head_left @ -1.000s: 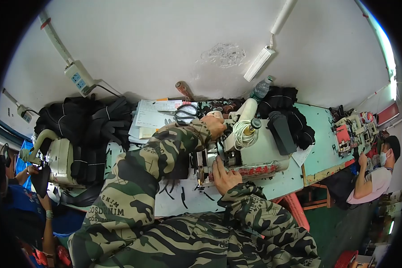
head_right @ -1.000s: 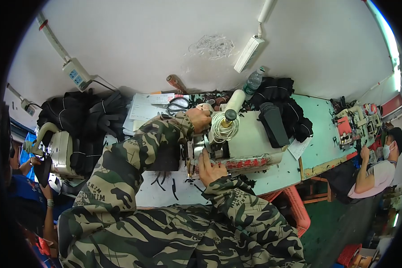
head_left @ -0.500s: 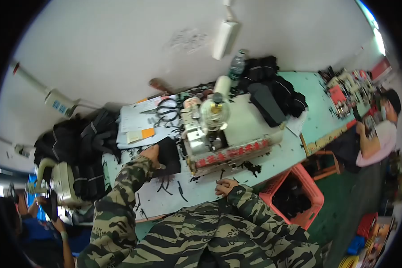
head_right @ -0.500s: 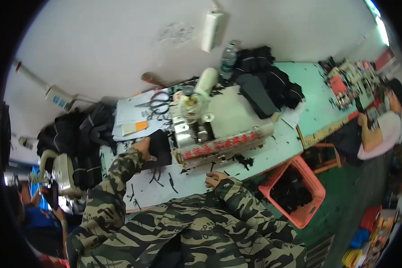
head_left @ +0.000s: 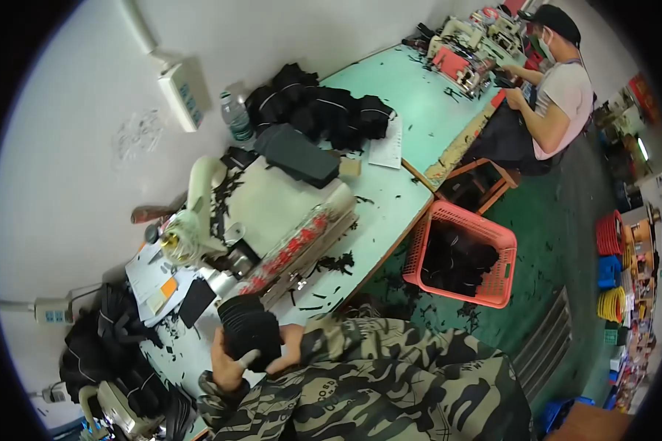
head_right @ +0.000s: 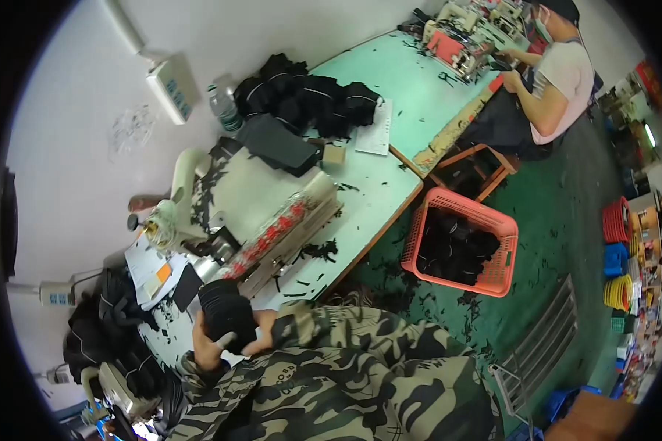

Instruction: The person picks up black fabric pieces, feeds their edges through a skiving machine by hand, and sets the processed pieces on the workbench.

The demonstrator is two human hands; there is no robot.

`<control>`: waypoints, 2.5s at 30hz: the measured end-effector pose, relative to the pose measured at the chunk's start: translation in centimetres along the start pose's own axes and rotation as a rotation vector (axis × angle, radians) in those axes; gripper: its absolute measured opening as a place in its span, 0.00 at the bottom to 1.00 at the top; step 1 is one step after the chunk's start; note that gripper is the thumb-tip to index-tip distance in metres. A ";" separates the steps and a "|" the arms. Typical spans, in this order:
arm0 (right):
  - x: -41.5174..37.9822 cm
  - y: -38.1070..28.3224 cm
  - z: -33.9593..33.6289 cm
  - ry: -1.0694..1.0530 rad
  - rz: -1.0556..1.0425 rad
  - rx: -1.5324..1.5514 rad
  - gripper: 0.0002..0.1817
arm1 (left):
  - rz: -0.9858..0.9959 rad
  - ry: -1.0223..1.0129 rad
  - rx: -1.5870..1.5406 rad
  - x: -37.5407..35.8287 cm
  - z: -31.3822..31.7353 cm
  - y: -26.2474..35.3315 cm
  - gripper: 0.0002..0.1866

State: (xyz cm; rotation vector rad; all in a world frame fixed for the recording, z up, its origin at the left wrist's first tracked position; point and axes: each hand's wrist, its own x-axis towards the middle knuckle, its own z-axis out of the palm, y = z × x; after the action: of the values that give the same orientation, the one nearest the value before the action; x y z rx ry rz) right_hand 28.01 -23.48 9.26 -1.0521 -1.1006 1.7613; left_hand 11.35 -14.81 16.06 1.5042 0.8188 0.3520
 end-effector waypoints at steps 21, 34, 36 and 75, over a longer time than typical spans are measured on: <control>-5.6 -3.7 -7.9 0.138 -0.176 0.414 0.37 | -0.360 0.297 1.257 10.7 -17.1 -17.5 0.29; -2.7 -1.3 -5.1 0.007 0.059 0.374 0.34 | -0.235 0.220 0.389 4.0 -14.2 -14.3 0.20; -1.1 -1.8 -3.6 -0.040 0.083 0.288 0.35 | -0.051 0.361 -0.154 1.0 -8.1 -10.4 0.17; 3.1 2.2 -1.1 0.037 -0.315 -1.357 0.41 | -0.006 0.706 -0.039 -2.8 3.1 -16.0 0.13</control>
State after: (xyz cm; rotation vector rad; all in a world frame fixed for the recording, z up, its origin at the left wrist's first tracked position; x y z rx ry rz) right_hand 27.57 -21.05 6.12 -1.4760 -2.3546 0.5661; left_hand 7.05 -20.26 1.03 1.3415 1.3537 0.9178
